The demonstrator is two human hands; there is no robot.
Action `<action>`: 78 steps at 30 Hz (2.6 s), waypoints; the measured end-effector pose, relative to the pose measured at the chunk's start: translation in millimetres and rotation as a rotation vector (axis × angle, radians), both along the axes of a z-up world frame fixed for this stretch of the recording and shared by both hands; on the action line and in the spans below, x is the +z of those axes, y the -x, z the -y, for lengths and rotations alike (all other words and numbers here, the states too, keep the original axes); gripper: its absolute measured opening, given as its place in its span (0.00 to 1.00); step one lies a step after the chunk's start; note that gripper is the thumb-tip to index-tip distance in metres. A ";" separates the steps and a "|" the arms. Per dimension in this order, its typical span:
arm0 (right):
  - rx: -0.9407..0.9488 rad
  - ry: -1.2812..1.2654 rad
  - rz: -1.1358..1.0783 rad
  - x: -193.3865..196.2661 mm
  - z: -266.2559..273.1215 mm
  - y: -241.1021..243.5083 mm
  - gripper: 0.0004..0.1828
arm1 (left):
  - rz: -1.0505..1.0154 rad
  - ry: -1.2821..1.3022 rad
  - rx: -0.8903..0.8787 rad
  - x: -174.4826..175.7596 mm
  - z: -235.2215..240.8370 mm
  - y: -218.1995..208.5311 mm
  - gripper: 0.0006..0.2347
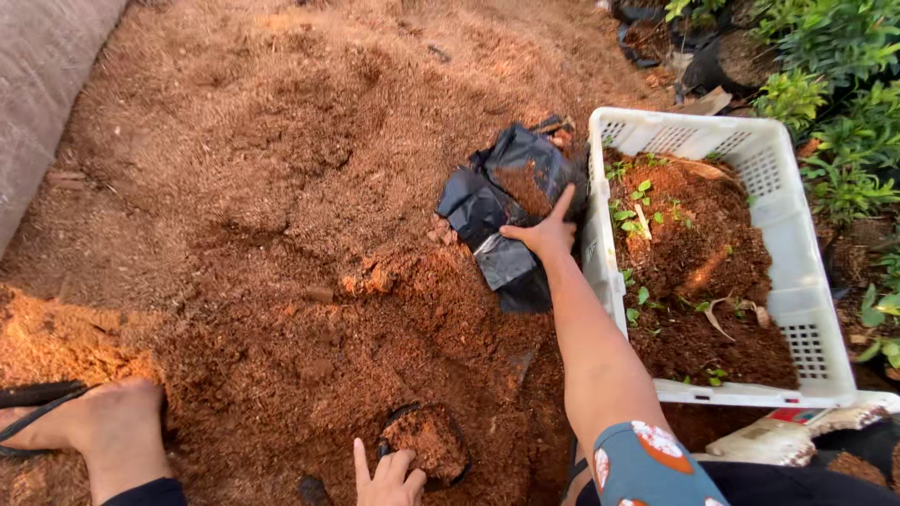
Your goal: The person fills small plastic bags with soil from a large pile and plants seedlings into the soil by hand.
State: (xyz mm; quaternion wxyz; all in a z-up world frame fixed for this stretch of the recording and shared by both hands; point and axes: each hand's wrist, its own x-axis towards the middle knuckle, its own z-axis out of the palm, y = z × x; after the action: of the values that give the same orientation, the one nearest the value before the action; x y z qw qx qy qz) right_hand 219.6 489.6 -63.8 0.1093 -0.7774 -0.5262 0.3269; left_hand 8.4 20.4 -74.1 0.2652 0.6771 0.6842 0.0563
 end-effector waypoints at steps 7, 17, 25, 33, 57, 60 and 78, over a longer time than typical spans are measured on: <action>-0.240 0.060 -0.202 -22.9 -6.8 1.0 0.90 | 0.051 -0.076 0.027 15.6 12.1 -4.9 0.04; -0.242 0.073 -0.390 -50.7 -35.7 -36.5 0.81 | 0.037 -0.103 0.001 -23.0 22.4 -2.8 0.02; -0.145 -0.329 -0.581 -40.7 4.7 -26.0 0.63 | 0.035 -0.042 -0.056 -65.4 18.1 -3.1 0.05; 0.251 -0.362 -0.768 -8.1 78.5 38.1 0.65 | -0.073 -0.070 -0.093 -81.9 15.7 -10.6 0.03; 0.146 -0.193 0.488 36.2 -15.7 -91.1 0.18 | -0.018 0.015 -0.028 32.3 -9.2 -28.4 0.08; 0.171 -0.311 0.472 9.4 -7.6 -91.0 0.19 | -0.041 -0.040 -0.001 44.0 -7.9 -37.0 0.07; 0.440 -0.540 0.262 49.9 89.1 -68.9 0.17 | -0.304 -0.031 -0.023 77.8 -18.3 -55.4 0.05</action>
State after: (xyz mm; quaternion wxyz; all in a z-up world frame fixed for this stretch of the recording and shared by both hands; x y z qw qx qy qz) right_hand 288.5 400.5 -13.9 0.1690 -0.6241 -0.7576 0.0897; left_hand 63.8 38.7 3.7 0.1488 0.6896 0.7077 -0.0396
